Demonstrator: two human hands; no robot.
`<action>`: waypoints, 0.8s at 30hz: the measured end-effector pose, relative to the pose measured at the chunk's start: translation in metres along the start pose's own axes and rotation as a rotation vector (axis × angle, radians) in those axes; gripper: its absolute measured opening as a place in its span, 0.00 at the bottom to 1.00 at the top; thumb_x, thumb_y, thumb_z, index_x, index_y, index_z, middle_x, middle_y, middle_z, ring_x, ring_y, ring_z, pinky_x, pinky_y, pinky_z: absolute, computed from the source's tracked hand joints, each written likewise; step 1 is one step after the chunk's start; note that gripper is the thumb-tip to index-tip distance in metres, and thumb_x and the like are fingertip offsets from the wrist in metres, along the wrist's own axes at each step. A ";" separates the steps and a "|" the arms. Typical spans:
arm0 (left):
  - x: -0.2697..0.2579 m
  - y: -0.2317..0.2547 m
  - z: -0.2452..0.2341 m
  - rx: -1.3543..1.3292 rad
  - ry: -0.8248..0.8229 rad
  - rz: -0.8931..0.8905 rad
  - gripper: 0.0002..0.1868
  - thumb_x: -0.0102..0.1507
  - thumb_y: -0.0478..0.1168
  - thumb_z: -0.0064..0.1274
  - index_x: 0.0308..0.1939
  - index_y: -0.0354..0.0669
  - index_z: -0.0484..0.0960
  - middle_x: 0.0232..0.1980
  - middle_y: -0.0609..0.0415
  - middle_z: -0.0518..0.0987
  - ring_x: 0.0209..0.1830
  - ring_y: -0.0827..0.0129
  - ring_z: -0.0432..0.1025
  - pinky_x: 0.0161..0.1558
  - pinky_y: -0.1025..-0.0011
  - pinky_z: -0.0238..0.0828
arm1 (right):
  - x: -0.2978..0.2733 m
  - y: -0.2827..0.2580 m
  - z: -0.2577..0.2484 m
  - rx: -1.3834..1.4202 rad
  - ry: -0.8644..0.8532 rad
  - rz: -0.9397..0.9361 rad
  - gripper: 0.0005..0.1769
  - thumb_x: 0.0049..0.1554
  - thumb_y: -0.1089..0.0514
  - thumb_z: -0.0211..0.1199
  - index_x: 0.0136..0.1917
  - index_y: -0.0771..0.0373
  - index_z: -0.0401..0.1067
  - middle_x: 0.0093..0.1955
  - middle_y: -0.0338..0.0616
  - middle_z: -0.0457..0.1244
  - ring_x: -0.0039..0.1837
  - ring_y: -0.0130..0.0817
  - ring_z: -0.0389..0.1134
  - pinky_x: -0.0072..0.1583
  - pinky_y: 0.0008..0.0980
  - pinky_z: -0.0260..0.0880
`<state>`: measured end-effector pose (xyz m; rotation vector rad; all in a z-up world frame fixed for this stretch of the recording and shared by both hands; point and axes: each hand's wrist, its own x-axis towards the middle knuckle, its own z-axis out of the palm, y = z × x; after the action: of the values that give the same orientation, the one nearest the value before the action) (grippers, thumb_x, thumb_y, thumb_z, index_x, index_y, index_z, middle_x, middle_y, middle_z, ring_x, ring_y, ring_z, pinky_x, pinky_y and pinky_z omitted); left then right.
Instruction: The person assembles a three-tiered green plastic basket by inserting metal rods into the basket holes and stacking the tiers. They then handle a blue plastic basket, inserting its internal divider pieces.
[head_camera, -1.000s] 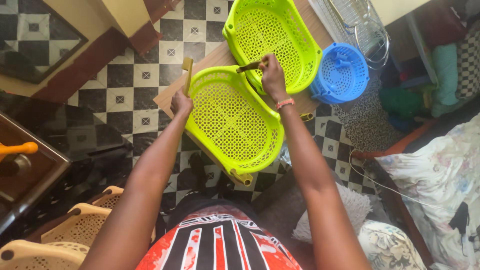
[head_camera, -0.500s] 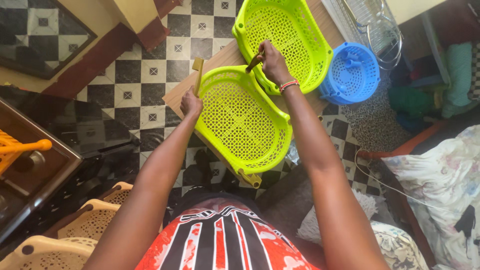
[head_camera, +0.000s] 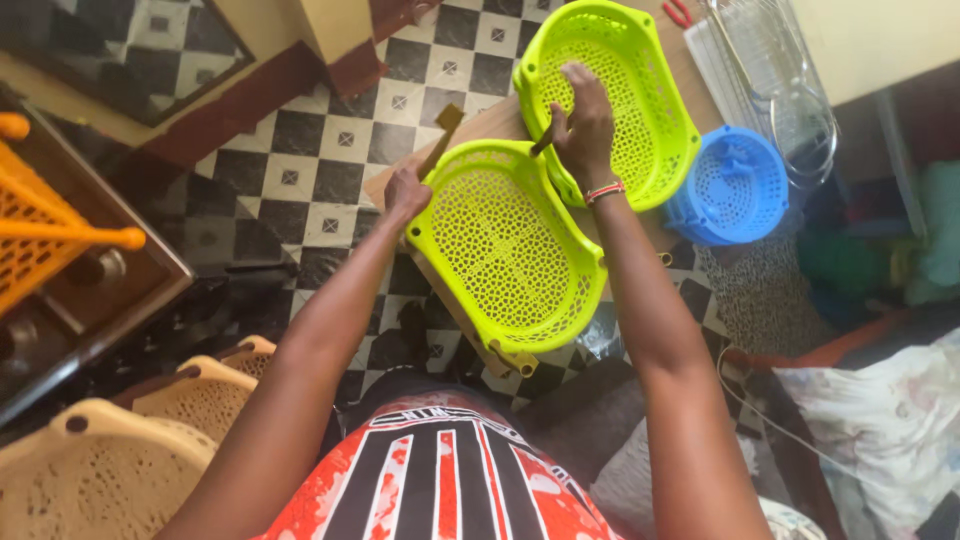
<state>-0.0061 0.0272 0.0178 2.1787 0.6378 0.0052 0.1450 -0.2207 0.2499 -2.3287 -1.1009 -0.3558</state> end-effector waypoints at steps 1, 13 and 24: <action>-0.003 0.004 -0.014 -0.066 -0.123 0.118 0.26 0.54 0.33 0.54 0.57 0.52 0.83 0.50 0.45 0.83 0.51 0.54 0.77 0.53 0.61 0.72 | 0.002 -0.015 0.002 0.096 -0.082 -0.026 0.33 0.59 0.64 0.68 0.75 0.60 0.62 0.77 0.53 0.59 0.78 0.55 0.60 0.78 0.44 0.60; -0.067 0.043 -0.093 -0.195 -0.624 0.142 0.24 0.54 0.33 0.54 0.51 0.58 0.91 0.33 0.50 0.80 0.34 0.64 0.74 0.39 0.63 0.72 | -0.030 -0.086 0.033 0.248 -0.432 -0.469 0.23 0.53 0.69 0.69 0.62 0.64 0.71 0.69 0.49 0.65 0.63 0.49 0.69 0.61 0.40 0.73; -0.082 -0.060 -0.002 -0.739 -0.001 -0.200 0.32 0.58 0.50 0.65 0.64 0.49 0.76 0.59 0.53 0.78 0.60 0.60 0.73 0.57 0.57 0.71 | -0.057 -0.073 0.043 0.142 -0.712 -0.017 0.20 0.56 0.45 0.73 0.46 0.64 0.75 0.36 0.55 0.68 0.40 0.52 0.71 0.45 0.47 0.71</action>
<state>-0.1045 0.0226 -0.0077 1.4005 0.7120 0.1162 0.0526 -0.1946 0.2149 -2.3647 -1.3967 0.5786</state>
